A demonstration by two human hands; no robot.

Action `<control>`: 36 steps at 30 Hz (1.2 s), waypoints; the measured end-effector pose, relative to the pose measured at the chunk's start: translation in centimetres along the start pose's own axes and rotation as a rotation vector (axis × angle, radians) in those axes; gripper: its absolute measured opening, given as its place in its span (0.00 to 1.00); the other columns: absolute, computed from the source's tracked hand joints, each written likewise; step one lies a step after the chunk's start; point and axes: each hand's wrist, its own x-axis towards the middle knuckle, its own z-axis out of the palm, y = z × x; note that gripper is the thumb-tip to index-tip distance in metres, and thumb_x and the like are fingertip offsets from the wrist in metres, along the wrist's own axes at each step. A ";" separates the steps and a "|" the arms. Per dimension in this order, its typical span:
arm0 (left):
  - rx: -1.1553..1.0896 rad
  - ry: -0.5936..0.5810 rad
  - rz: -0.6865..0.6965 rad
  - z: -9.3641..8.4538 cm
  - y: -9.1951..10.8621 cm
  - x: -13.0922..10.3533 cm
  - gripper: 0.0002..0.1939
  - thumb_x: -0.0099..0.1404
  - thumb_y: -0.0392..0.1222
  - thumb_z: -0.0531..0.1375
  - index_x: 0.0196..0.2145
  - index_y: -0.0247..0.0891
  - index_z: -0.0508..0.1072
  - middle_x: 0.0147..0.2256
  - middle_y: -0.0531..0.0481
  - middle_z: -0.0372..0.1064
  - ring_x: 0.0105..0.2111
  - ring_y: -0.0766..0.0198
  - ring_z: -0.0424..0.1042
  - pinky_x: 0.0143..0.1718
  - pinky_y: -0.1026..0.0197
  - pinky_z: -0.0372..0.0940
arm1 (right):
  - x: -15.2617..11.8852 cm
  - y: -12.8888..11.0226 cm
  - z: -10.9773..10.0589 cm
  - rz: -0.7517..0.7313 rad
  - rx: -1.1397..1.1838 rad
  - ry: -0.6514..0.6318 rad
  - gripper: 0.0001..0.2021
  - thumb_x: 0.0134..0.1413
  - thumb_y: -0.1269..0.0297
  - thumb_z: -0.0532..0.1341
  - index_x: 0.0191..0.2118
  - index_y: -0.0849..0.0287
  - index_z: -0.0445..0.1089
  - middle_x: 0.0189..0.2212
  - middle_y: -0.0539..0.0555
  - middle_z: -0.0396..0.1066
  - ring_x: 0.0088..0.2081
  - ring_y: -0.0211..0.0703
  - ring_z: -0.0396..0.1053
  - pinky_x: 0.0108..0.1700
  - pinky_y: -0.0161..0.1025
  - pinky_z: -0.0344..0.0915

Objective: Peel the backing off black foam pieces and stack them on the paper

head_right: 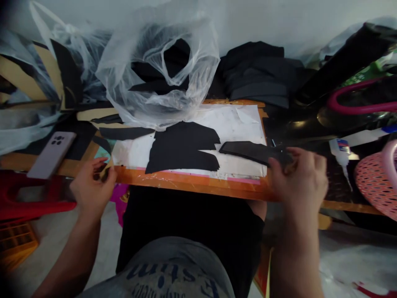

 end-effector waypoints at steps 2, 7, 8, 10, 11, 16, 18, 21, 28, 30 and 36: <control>-0.163 -0.003 0.022 0.4 2.5 -1.5 0.15 0.68 0.43 0.61 0.51 0.38 0.75 0.42 0.45 0.75 0.39 0.59 0.76 0.43 0.56 0.72 | -2.9 -4.3 -0.3 -0.100 0.338 -0.112 0.11 0.59 0.57 0.68 0.42 0.58 0.76 0.37 0.61 0.77 0.33 0.47 0.72 0.34 0.44 0.64; -0.435 -0.189 0.144 1.9 8.1 -4.9 0.09 0.68 0.41 0.64 0.46 0.40 0.76 0.40 0.50 0.71 0.34 0.67 0.72 0.34 0.64 0.71 | -10.2 -14.2 -0.2 -0.332 1.005 -0.759 0.10 0.62 0.58 0.67 0.46 0.56 0.75 0.39 0.55 0.80 0.37 0.45 0.77 0.39 0.40 0.71; -0.490 -0.232 0.146 2.2 8.8 -5.4 0.12 0.67 0.41 0.66 0.47 0.41 0.75 0.41 0.50 0.70 0.33 0.68 0.72 0.33 0.65 0.71 | -11.0 -15.1 0.2 -0.328 1.076 -0.795 0.12 0.61 0.57 0.68 0.47 0.57 0.75 0.42 0.55 0.81 0.40 0.46 0.78 0.42 0.40 0.72; -0.570 -0.331 0.164 2.7 9.7 -6.0 0.18 0.64 0.39 0.68 0.51 0.41 0.73 0.45 0.49 0.68 0.35 0.68 0.74 0.35 0.64 0.74 | -11.9 -15.9 1.0 -0.269 1.129 -0.810 0.16 0.57 0.56 0.71 0.47 0.58 0.75 0.42 0.55 0.81 0.41 0.47 0.78 0.44 0.41 0.72; -0.593 -0.377 0.184 2.9 9.9 -6.3 0.21 0.63 0.38 0.69 0.52 0.41 0.72 0.47 0.48 0.68 0.36 0.68 0.74 0.37 0.63 0.76 | -12.1 -15.9 1.4 -0.236 1.114 -0.802 0.15 0.57 0.57 0.71 0.47 0.58 0.76 0.41 0.55 0.81 0.40 0.47 0.79 0.43 0.41 0.72; -0.586 -0.493 0.364 2.7 10.3 -6.0 0.31 0.64 0.32 0.65 0.62 0.40 0.64 0.53 0.42 0.66 0.42 0.64 0.76 0.45 0.58 0.78 | -11.5 -13.7 1.9 -0.158 1.095 -0.799 0.08 0.64 0.66 0.62 0.43 0.57 0.79 0.38 0.54 0.82 0.38 0.44 0.78 0.44 0.41 0.72; -0.532 -0.515 0.481 2.6 10.1 -5.3 0.30 0.67 0.30 0.60 0.66 0.41 0.62 0.61 0.37 0.63 0.48 0.60 0.76 0.51 0.53 0.77 | -11.0 -12.9 1.6 -0.099 1.185 -0.845 0.07 0.64 0.64 0.63 0.41 0.57 0.79 0.35 0.53 0.81 0.37 0.43 0.77 0.43 0.41 0.72; -0.465 -0.577 0.651 2.9 9.9 -4.2 0.23 0.71 0.28 0.55 0.60 0.41 0.68 0.64 0.38 0.64 0.59 0.55 0.72 0.60 0.47 0.72 | -10.6 -12.1 1.3 -0.018 1.286 -0.888 0.08 0.63 0.60 0.65 0.40 0.58 0.78 0.29 0.51 0.76 0.32 0.40 0.73 0.39 0.38 0.69; -0.456 -0.595 0.867 3.3 10.1 -3.1 0.28 0.73 0.30 0.54 0.68 0.42 0.60 0.64 0.38 0.66 0.63 0.54 0.70 0.61 0.47 0.70 | -11.4 -11.2 1.5 0.104 1.400 -0.939 0.11 0.59 0.54 0.67 0.40 0.56 0.76 0.28 0.49 0.70 0.28 0.37 0.63 0.33 0.36 0.63; -0.442 -0.543 0.937 3.0 10.2 -3.1 0.26 0.73 0.32 0.56 0.67 0.42 0.63 0.58 0.39 0.71 0.56 0.56 0.75 0.56 0.52 0.74 | -11.6 -10.7 1.6 0.070 1.432 -0.926 0.14 0.59 0.50 0.67 0.40 0.56 0.76 0.29 0.49 0.70 0.29 0.39 0.64 0.33 0.36 0.63; -0.375 -0.346 0.916 1.3 10.3 -3.6 0.23 0.71 0.29 0.58 0.62 0.39 0.70 0.41 0.45 0.72 0.40 0.63 0.75 0.39 0.63 0.73 | -11.3 -9.8 0.3 -0.061 1.284 -0.747 0.22 0.60 0.44 0.64 0.50 0.54 0.74 0.48 0.58 0.74 0.39 0.47 0.71 0.37 0.41 0.67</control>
